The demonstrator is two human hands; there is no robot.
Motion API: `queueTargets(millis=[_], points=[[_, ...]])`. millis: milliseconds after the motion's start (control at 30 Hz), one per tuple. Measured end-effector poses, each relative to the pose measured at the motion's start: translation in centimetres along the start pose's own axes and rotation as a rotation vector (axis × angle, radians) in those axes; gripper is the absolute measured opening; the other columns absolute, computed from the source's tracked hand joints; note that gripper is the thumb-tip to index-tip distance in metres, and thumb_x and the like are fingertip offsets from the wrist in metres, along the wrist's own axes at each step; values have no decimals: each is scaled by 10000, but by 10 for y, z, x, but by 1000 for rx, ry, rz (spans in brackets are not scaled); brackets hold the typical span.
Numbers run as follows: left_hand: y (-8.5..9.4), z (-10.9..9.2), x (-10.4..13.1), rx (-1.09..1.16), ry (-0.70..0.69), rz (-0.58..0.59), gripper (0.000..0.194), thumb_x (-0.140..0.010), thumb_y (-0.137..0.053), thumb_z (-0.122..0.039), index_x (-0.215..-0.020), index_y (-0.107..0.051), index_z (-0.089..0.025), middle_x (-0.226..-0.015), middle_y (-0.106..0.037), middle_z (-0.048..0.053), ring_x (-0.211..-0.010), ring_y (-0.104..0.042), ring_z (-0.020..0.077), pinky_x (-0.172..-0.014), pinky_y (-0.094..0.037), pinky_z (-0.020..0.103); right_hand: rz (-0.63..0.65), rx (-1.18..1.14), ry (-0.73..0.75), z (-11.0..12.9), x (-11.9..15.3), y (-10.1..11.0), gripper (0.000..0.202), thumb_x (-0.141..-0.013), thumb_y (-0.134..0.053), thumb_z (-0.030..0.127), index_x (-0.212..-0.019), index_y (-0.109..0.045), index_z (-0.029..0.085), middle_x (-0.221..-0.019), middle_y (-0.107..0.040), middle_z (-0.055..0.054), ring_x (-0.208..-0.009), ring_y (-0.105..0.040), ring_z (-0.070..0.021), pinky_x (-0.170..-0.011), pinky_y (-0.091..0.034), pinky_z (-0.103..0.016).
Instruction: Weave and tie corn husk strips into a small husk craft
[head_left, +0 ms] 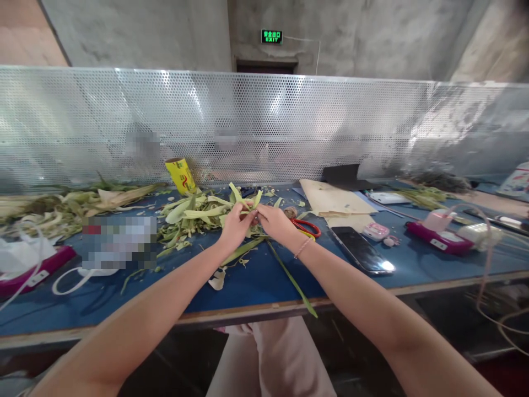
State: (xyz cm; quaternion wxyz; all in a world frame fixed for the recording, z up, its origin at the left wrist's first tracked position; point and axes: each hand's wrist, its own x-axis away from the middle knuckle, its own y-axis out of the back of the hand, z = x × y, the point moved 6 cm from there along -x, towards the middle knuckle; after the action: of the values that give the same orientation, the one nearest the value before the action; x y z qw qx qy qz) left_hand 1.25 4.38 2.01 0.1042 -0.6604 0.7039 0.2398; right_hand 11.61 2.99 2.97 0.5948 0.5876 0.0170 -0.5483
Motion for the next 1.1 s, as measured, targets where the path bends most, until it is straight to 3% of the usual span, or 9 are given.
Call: queueTargets(millis=[167,300,433,633,800,967,1100], points=[[5,-2,-4,-55,36,12,151,-659,-563,-306,-645,-554,-156,-512,-530,-22,-520,-516,116,-557,-402,250,-13,10,-5,-4,0,-1,190,-823,-348,159,-759,-527,167,-695,-578,-40,-651,-526,-136,-613,-370,-223],[9,-4,-5,-131,38,7,252,-656,-562,-314,-474,-482,-159,-495,-526,-7,-518,-497,114,-539,-375,243,-21,-39,-30,-6,0,-1,204,-837,-361,218,-742,-536,177,-670,-570,-21,-607,-506,-122,-588,-354,-214],[10,-5,-5,-155,19,23,295,-669,-552,-323,-443,-450,-163,-467,-481,-15,-503,-467,105,-513,-343,232,-26,-72,-50,-10,-1,-3,198,-828,-370,217,-707,-523,182,-645,-541,-7,-592,-483,-120,-577,-339,-218],[9,6,-6,-37,59,39,344,-673,-555,-399,-471,-414,-159,-409,-313,-62,-405,-277,51,-438,-224,219,39,-113,-106,-15,-2,-7,170,-816,-389,228,-673,-466,179,-613,-474,15,-583,-443,-108,-573,-323,-218],[11,15,-10,92,142,20,261,-667,-569,-379,-578,-500,-144,-418,-356,-59,-416,-318,55,-443,-234,214,137,-166,-229,-27,1,-6,271,-864,-277,293,-744,-490,176,-656,-521,-4,-635,-484,-121,-634,-362,-247],[11,15,-11,240,213,-3,185,-667,-545,-305,-707,-570,-126,-543,-496,-26,-439,-384,58,-457,-275,218,-34,-111,-132,-30,1,4,198,-829,-322,204,-897,-503,159,-885,-557,-73,-842,-511,-155,-780,-387,-303],[7,10,-11,109,151,107,123,-674,-498,-234,-606,-537,-138,-461,-428,-46,-404,-343,56,-446,-260,223,-277,129,6,-16,4,26,278,-764,-421,146,-1038,-470,132,-1009,-513,-125,-987,-458,-205,-895,-340,-370]])
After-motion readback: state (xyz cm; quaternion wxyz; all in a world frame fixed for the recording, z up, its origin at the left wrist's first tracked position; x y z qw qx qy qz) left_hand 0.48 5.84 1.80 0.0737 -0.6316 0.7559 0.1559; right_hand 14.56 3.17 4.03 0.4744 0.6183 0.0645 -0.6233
